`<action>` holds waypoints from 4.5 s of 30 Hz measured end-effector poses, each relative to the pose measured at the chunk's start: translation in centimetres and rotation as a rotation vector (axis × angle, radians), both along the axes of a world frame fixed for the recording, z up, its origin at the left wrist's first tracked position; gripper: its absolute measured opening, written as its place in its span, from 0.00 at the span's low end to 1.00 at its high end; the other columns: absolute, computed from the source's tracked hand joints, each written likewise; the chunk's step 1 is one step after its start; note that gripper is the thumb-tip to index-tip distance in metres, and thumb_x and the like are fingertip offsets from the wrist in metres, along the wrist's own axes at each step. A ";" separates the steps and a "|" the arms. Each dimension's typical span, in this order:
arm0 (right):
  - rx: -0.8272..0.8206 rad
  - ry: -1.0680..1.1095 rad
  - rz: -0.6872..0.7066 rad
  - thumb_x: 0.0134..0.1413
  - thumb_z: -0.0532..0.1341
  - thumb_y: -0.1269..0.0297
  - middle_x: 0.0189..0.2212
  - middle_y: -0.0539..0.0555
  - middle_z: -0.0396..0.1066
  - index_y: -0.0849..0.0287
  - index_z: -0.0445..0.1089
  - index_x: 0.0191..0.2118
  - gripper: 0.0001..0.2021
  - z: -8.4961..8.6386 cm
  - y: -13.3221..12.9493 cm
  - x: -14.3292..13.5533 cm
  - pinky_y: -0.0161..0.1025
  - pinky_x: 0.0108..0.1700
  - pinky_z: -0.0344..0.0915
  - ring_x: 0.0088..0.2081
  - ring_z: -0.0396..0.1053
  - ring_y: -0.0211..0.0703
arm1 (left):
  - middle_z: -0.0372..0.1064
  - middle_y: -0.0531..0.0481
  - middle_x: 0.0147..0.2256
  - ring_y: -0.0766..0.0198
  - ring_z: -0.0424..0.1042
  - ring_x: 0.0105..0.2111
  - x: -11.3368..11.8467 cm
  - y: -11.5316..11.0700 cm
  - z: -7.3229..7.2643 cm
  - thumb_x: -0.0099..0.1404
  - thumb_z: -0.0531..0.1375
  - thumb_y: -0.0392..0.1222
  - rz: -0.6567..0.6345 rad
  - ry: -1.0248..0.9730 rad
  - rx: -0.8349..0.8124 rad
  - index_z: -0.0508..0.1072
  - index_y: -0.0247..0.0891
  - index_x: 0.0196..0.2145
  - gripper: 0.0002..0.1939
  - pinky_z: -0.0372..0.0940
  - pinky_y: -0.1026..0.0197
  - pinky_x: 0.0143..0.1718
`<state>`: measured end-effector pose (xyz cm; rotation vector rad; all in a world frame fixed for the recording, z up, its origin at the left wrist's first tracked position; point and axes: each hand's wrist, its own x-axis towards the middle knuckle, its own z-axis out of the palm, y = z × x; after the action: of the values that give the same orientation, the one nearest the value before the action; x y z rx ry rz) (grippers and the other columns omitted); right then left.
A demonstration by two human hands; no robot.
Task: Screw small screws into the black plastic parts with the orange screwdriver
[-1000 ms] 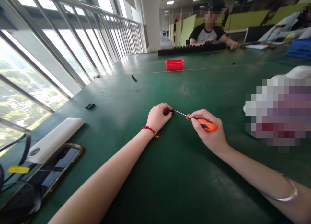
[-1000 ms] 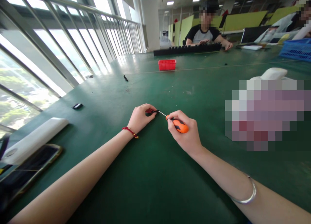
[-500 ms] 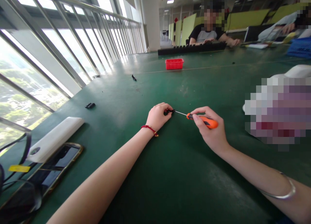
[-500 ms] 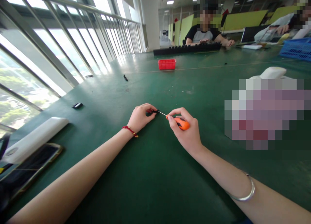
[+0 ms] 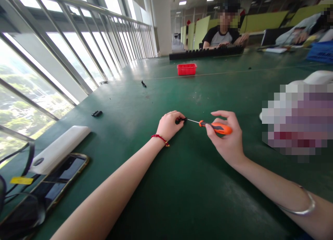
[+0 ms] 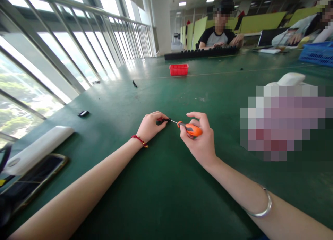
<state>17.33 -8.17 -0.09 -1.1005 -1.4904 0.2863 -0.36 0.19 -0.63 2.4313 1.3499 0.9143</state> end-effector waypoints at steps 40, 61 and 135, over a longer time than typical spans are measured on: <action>0.024 -0.064 -0.014 0.45 0.63 0.66 0.25 0.47 0.63 0.55 0.63 0.42 0.16 0.2 -0.1 0.0 0.41 0.33 0.64 0.27 0.65 0.40 | 0.75 0.51 0.35 0.63 0.72 0.34 0.1 -0.2 0.2 0.58 0.57 0.36 0.011 0.064 0.014 0.77 0.39 0.35 0.10 0.66 0.61 0.38; 0.036 -0.062 -0.068 0.45 0.63 0.64 0.27 0.48 0.66 0.55 0.62 0.44 0.17 0.0 -0.1 0.0 0.43 0.37 0.63 0.29 0.66 0.43 | 0.75 0.51 0.35 0.62 0.72 0.35 0.1 -0.2 0.2 0.58 0.57 0.36 0.021 0.073 0.009 0.77 0.40 0.35 0.10 0.66 0.61 0.39; -0.001 -0.108 -0.026 0.49 0.61 0.65 0.23 0.47 0.65 0.54 0.65 0.39 0.09 -0.1 -0.2 -0.1 0.41 0.35 0.63 0.27 0.65 0.41 | 0.75 0.51 0.35 0.62 0.72 0.35 0.2 -0.2 0.1 0.58 0.57 0.37 0.028 0.077 0.011 0.77 0.39 0.36 0.10 0.66 0.61 0.39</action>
<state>17.20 -8.37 -0.15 -1.1509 -1.5703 0.2127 -0.19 0.02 -0.53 2.4860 1.4119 0.8446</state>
